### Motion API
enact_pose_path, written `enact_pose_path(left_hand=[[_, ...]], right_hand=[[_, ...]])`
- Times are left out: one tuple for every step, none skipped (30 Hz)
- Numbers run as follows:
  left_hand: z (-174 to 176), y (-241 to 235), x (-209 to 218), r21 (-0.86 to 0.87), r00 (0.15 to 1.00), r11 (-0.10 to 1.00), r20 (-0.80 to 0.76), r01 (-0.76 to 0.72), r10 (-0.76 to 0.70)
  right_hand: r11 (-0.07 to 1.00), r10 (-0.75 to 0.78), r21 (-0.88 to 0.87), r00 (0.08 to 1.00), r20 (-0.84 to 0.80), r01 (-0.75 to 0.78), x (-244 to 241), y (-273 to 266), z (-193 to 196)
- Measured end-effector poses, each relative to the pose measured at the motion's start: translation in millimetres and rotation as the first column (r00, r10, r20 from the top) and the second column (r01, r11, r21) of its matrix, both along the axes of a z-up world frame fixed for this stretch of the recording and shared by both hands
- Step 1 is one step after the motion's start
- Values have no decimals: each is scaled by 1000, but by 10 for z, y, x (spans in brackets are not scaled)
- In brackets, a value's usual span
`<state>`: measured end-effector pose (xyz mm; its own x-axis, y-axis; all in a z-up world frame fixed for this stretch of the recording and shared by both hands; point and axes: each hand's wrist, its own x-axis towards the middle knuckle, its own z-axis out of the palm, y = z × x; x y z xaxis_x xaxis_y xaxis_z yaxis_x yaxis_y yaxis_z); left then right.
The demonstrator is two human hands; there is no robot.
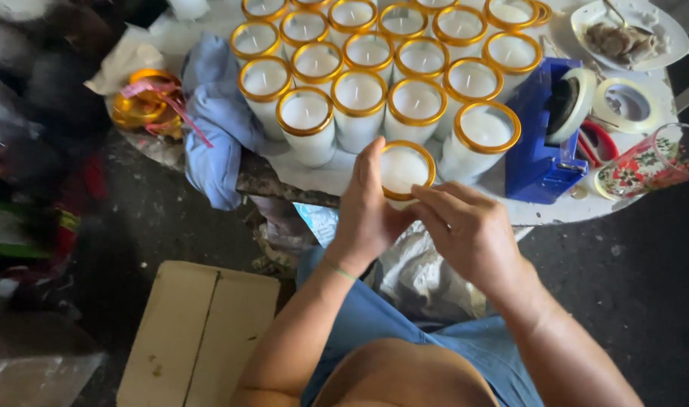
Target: The person places gold metal rings onto the rims of white candles in glass jars, then trims the wicks with scissors. The person handles each candle one at a time, secures the ring, and trims the wick before setting the candle back on the table.
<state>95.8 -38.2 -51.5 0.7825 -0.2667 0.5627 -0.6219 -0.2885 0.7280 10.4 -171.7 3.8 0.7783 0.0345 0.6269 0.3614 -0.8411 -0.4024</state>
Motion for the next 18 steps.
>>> enact_pose_path(left_hand=[[2,7,28,-22,1000,1000,-17,19,-20],[3,19,60,-45,999,998,-33,39,-40],[1,47,91,-49,998,998,-46,29,-31],[-2,73,123,-44,995,996,-63,77,-80],[0,95,170,-36,988,991,-74,132,-134],[-21,108,196,-39,988,991,-81,128,-131],[-35,115,228,-38,987,990,-75,138,-140],[-41,119,253,-38,986,988,-69,147,-149],[-35,118,275,-40,987,988,-66,146,-149],[-24,114,289,-59,985,986,-61,156,-159],[-17,115,284,-73,983,983,-58,171,-175],[-16,137,268,-70,982,982,-58,177,-181],[-4,151,266,-86,977,976,-62,200,-205],[14,170,262,-103,971,969,-65,223,-230],[39,207,306,-102,972,970,-54,223,-229],[64,249,352,-102,938,940,-84,327,-336],[69,305,375,-106,892,899,-122,424,-435],[135,346,411,-105,894,901,-118,422,-432]], right_hand=[[996,-49,73,999,-7,49,-46,27,20],[984,-97,145,995,-18,99,-87,59,39],[986,-88,140,996,-31,92,-117,29,21],[992,-90,88,995,-38,93,-146,-5,3],[994,-98,39,994,-39,100,-171,-37,-18],[995,-95,38,994,-47,97,-213,-46,-59],[996,-89,28,996,-25,90,-260,-57,-95],[996,-82,19,997,-4,82,-312,-69,-123],[997,-82,17,997,-1,82,-260,-200,-179],[994,-104,-21,994,26,104,-217,-333,-230],[990,-131,-53,990,51,134,-201,-454,-291],[989,-137,-50,989,51,140,-106,-482,-314],[993,-116,18,990,74,115,3,-519,-326],[993,-95,84,990,100,87,109,-553,-331],[993,-94,84,989,111,85,155,-532,-294],[988,-97,123,995,30,93,203,-506,-257],[982,-94,161,994,-59,102,234,-468,-235],[982,-91,161,994,-55,98,245,-423,-124]])
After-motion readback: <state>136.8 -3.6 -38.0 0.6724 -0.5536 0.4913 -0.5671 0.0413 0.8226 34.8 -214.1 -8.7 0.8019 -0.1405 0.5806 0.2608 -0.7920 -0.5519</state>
